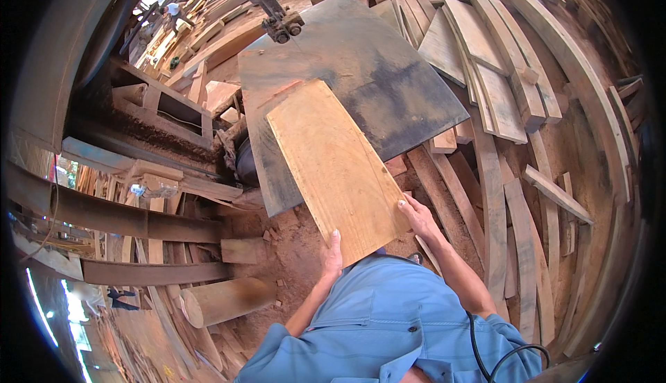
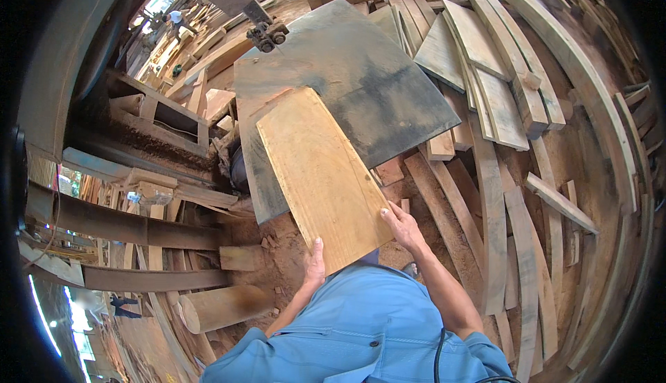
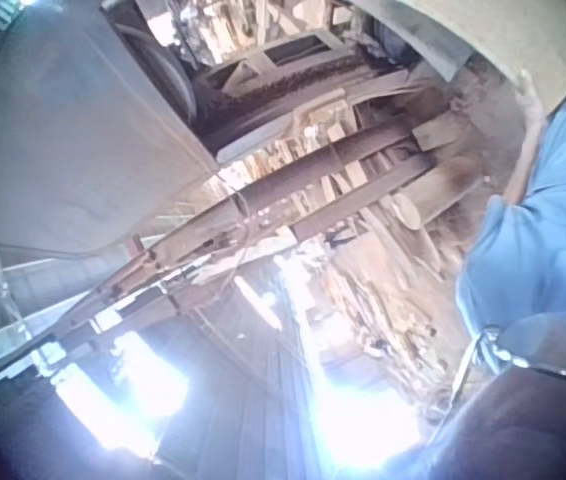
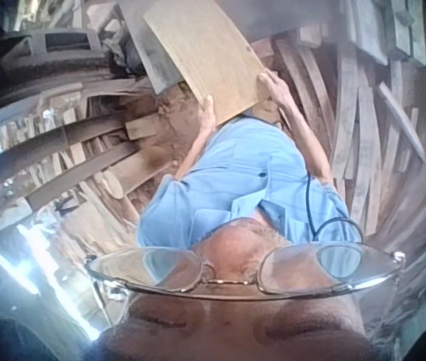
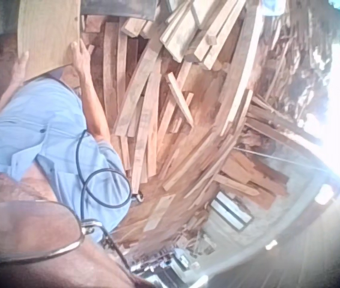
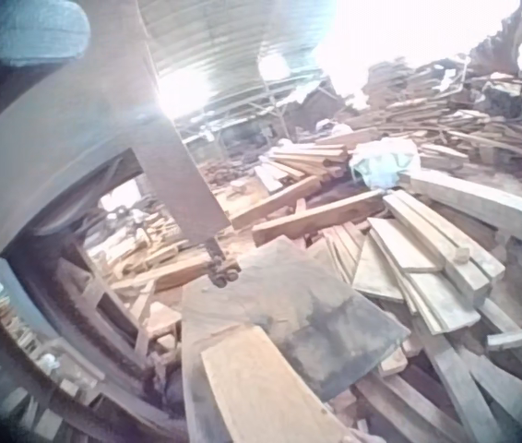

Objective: The person positions a rectangular wooden plank on a bandsaw table and guides it through the blade to cut a straight line. The person uses both hands to control the wood's movement and maintains a steady pace during the cut.

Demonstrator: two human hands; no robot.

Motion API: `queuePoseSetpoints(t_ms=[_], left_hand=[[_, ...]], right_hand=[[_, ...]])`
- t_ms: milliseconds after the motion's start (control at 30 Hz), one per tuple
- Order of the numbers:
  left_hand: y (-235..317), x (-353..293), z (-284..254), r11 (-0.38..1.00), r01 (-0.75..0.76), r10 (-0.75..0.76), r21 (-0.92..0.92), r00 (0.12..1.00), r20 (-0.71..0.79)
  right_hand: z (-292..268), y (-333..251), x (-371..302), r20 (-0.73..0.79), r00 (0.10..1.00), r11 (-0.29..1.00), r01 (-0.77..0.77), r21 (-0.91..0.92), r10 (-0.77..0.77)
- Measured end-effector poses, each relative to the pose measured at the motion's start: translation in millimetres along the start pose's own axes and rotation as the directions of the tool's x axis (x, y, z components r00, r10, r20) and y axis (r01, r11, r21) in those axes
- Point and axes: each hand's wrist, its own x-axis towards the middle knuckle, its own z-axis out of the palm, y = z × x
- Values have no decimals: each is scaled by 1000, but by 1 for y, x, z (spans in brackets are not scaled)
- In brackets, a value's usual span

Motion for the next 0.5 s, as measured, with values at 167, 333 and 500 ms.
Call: queuePoseSetpoints(t_ms=[167, 333, 500], left_hand=[[-3, 3, -1, 1000, -3, 4, -30, 1000, 17], [-3, 3, 2, 999, -10, 10, -50, 1000, -5], [-7, 8, -4, 999, -18, 18, -38, 1000, 18]], right_hand=[[0, 1, 2, 9, 1000, 1000, 6, 12, -7], [5, 1, 4, 9, 998, 997, 61, 55, -62], [6, 16, 12, -11, 999, 998, 35, 48, -34]])
